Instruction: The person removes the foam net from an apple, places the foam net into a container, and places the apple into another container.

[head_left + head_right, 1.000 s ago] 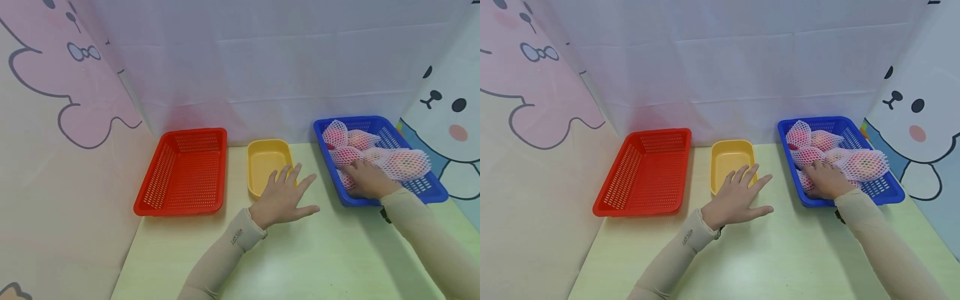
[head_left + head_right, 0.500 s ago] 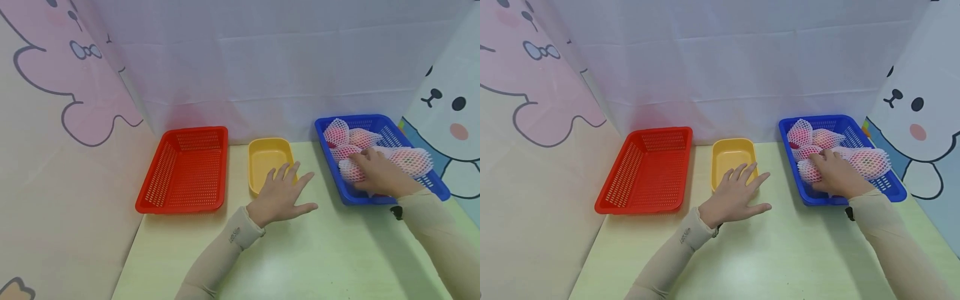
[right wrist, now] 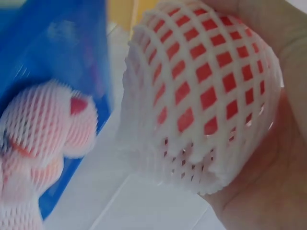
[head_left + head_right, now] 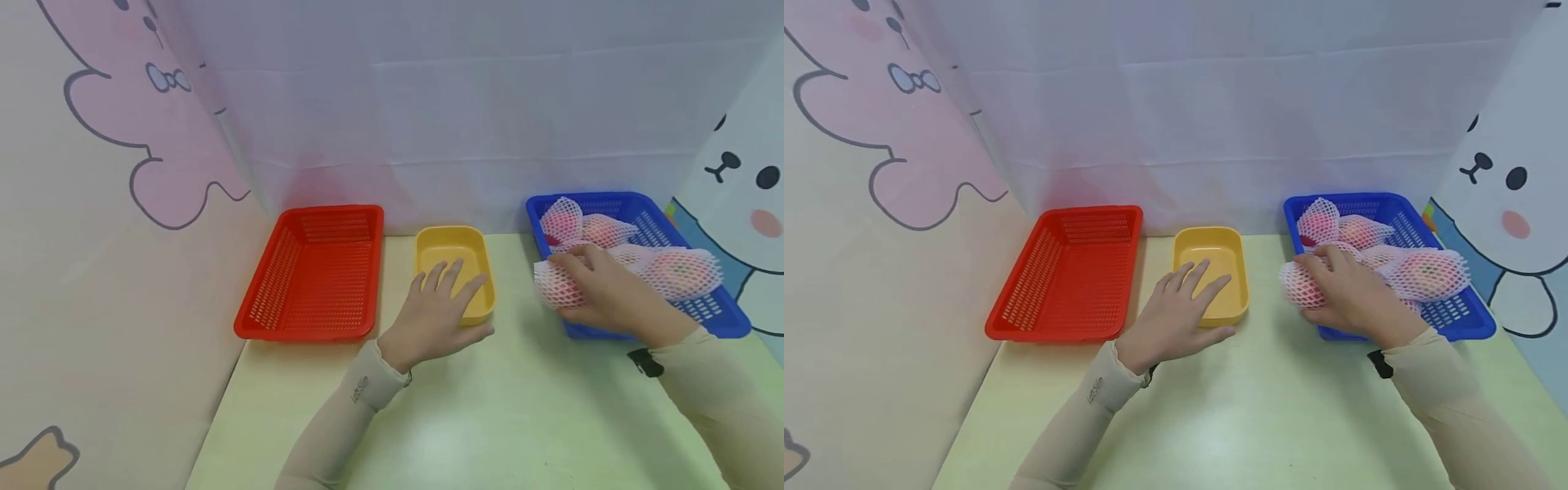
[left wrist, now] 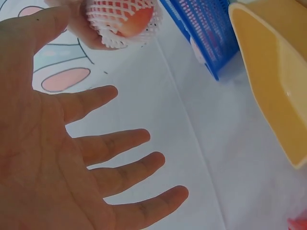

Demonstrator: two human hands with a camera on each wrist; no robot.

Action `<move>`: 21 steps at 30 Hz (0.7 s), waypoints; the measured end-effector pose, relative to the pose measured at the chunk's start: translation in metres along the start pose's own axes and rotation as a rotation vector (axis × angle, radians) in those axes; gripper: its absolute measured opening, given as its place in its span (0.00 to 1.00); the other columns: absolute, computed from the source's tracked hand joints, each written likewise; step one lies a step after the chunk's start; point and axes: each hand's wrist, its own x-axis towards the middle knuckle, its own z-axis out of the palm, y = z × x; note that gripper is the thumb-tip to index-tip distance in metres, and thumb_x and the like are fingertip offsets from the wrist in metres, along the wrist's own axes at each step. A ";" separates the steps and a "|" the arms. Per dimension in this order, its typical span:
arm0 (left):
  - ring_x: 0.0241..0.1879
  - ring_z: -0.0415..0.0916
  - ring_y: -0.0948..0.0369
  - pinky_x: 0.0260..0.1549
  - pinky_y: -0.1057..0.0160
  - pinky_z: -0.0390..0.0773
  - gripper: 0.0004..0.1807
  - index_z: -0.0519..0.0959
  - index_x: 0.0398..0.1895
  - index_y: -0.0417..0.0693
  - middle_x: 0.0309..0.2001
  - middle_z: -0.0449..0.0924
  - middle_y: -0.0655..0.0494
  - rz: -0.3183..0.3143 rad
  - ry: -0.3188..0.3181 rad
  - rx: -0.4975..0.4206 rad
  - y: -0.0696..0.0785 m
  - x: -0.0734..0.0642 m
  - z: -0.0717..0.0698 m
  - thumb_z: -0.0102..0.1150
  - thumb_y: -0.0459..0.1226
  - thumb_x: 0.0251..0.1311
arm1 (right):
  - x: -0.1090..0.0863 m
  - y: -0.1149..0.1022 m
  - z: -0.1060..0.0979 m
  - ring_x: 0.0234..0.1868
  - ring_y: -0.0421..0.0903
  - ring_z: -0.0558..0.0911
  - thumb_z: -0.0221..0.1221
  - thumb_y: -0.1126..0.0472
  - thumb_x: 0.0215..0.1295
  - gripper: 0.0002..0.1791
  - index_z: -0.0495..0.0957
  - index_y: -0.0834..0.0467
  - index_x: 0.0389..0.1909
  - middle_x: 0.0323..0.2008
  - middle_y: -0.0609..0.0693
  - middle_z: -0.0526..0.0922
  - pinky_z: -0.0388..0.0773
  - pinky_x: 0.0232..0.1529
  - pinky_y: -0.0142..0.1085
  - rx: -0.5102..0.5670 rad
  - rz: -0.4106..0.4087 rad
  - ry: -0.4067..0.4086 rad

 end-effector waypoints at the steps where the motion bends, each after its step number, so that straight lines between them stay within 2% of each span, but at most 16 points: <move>1: 0.73 0.51 0.45 0.64 0.39 0.60 0.43 0.56 0.78 0.66 0.77 0.51 0.47 -0.010 0.004 0.005 -0.003 -0.003 -0.001 0.39 0.71 0.64 | 0.001 -0.004 0.002 0.52 0.60 0.74 0.77 0.56 0.48 0.44 0.68 0.58 0.66 0.55 0.63 0.70 0.78 0.48 0.60 0.006 -0.013 0.009; 7: 0.73 0.52 0.44 0.64 0.40 0.61 0.43 0.55 0.79 0.66 0.77 0.52 0.46 -0.075 0.007 -0.003 -0.016 -0.022 -0.003 0.40 0.71 0.64 | 0.004 -0.028 0.016 0.53 0.58 0.71 0.78 0.56 0.49 0.44 0.68 0.60 0.66 0.57 0.62 0.69 0.79 0.48 0.57 0.083 -0.097 0.028; 14: 0.72 0.52 0.43 0.64 0.38 0.60 0.43 0.56 0.79 0.64 0.76 0.52 0.44 -0.101 0.025 -0.059 -0.026 -0.038 0.001 0.42 0.70 0.64 | 0.008 -0.056 0.038 0.52 0.55 0.75 0.78 0.54 0.48 0.45 0.68 0.57 0.67 0.57 0.59 0.70 0.81 0.48 0.52 0.143 -0.149 0.049; 21: 0.72 0.53 0.42 0.65 0.38 0.60 0.44 0.57 0.78 0.63 0.76 0.53 0.44 -0.137 0.018 -0.061 -0.033 -0.052 0.007 0.41 0.71 0.64 | 0.012 -0.078 0.067 0.52 0.55 0.76 0.79 0.52 0.47 0.46 0.68 0.57 0.67 0.57 0.60 0.70 0.82 0.47 0.50 0.198 -0.204 0.059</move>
